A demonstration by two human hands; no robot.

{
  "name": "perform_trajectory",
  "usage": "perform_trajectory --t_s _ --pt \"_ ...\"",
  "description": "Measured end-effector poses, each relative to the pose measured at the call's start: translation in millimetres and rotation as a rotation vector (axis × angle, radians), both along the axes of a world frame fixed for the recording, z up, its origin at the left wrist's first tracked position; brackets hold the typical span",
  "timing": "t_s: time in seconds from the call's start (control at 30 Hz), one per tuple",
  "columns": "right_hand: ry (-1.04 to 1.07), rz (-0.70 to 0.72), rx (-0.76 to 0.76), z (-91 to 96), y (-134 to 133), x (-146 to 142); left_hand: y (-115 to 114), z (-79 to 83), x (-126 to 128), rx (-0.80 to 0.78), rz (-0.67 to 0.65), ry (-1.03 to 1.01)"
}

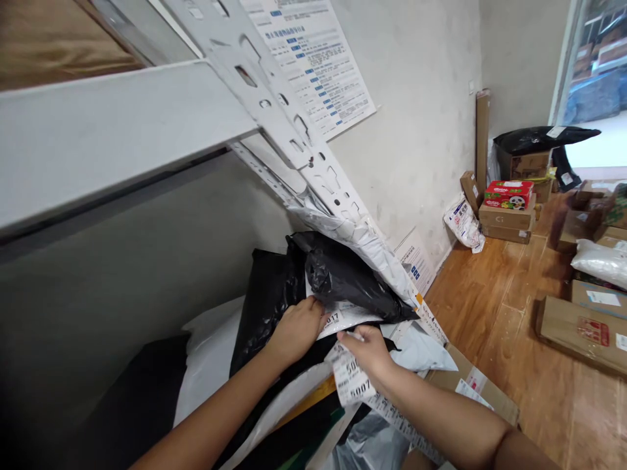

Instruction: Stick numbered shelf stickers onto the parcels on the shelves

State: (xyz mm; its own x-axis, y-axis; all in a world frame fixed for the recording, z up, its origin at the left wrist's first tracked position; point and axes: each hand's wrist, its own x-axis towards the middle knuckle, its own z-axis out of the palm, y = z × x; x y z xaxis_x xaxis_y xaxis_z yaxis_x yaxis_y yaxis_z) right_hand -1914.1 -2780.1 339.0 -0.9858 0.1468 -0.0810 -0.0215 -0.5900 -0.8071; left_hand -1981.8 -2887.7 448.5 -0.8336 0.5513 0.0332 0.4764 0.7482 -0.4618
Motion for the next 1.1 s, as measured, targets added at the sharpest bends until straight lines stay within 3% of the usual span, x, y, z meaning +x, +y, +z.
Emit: perform_trajectory --t_s 0.1,0.17,0.27,0.33,0.47,0.57,0.73,0.87,1.1 --pt "0.095 0.11 0.017 0.6 18 26 5 20.0 -4 0.203 -0.076 0.275" --pt "0.164 0.16 0.022 2.4 33 38 9 41.9 -10 0.244 -0.269 0.303" --pt "0.225 0.18 0.004 5.2 54 44 11 70.7 -18 0.058 -0.552 -0.037" --pt "0.238 0.156 -0.002 6.7 64 42 5 76.8 -18 -0.071 -0.598 -0.244" --pt "0.222 0.119 -0.005 11.1 65 34 -17 60.9 -2 -0.044 -0.43 -0.46" --pt "0.211 0.106 -0.021 16.8 45 26 -32 51.0 9 0.131 -0.292 -0.539" --pt "0.169 0.031 -0.016 21.1 -1 8 -41 54.0 8 0.45 -0.171 -0.784" --pt "0.118 -0.012 0.048 15.4 -17 -2 -38 47.3 6 0.54 -0.041 -0.766" --pt "0.09 -0.014 0.08 8.2 -18 -4 -25 33.9 17 0.667 0.05 -0.684"
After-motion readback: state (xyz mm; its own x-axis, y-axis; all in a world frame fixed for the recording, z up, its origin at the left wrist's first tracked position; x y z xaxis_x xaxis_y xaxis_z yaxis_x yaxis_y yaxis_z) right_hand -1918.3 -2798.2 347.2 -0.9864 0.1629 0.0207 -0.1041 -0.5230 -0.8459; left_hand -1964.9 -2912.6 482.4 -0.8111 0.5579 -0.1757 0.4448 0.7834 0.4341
